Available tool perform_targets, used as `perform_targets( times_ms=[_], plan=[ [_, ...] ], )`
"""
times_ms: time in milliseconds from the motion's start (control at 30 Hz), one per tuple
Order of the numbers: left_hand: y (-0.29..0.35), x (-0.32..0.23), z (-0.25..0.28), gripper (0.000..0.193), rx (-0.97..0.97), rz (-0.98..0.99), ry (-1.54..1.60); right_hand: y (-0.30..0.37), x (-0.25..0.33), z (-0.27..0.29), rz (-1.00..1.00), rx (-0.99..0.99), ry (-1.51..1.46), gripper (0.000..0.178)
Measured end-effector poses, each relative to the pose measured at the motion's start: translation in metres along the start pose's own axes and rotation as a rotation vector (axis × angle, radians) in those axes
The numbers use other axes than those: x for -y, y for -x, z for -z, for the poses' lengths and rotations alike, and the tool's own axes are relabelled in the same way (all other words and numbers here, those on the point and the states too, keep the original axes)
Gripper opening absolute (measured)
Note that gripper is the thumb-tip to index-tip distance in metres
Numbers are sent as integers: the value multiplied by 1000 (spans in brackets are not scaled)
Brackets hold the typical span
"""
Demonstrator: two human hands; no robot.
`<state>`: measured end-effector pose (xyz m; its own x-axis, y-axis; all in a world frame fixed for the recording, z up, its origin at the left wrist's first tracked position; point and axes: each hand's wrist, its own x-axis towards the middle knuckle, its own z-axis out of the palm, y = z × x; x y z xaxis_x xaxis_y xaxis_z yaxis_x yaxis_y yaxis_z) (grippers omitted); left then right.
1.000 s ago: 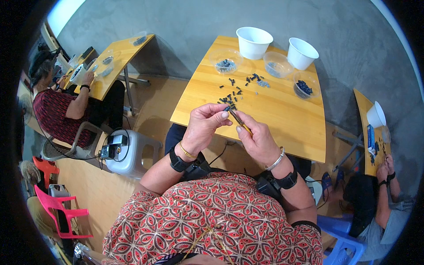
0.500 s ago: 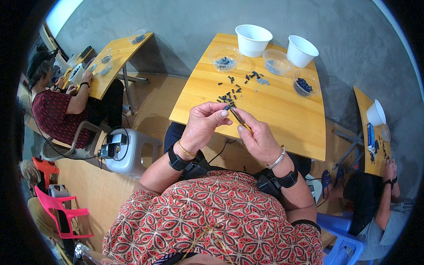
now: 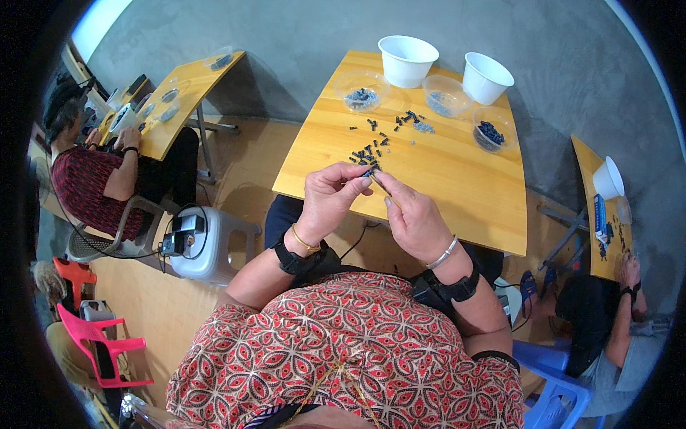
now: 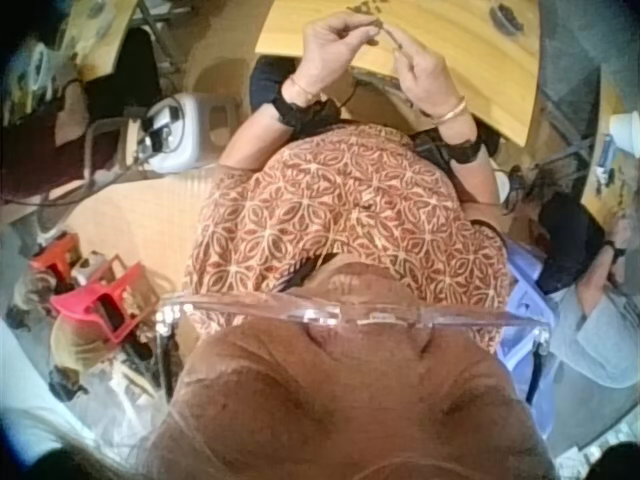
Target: The recorder is assembling small black plastic components and using pliers to trim or adjust them on a table.
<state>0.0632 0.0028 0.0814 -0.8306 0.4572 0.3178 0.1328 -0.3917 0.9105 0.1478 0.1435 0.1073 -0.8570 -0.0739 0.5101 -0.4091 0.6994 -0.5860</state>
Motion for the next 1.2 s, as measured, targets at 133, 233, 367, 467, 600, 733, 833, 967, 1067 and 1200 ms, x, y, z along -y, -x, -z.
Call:
perform_targets(
  times_ms=[133,233,367,467,600,733,833,967,1067,1200],
  plan=[
    [0,3,0,16,7,-27,6,-6,18,9,-235,107,-56,42],
    [2,1,-1,14,-3,4,-22,-6,11,4,-226,135,-74,45],
    [1,1,-4,13,-8,-38,-46,-4,2,1,-10,52,-84,47],
    [-1,-3,-3,15,-60,-275,-528,-4,8,2,-31,12,-66,46],
    [-4,-9,-4,18,-50,-564,-764,-6,10,3,-13,15,-43,45],
    [-8,-7,-4,14,-48,-594,-833,-7,9,3,16,23,20,43],
    [-7,0,-2,8,-56,-592,-823,-8,10,2,12,31,105,42],
    [-7,1,-2,4,-26,-453,-744,-9,12,10,-26,101,243,43],
    [-6,6,-1,7,36,-313,-664,-6,11,12,-18,156,339,45],
    [-7,10,-1,11,78,68,-381,-13,3,18,38,156,306,46]
  ],
)
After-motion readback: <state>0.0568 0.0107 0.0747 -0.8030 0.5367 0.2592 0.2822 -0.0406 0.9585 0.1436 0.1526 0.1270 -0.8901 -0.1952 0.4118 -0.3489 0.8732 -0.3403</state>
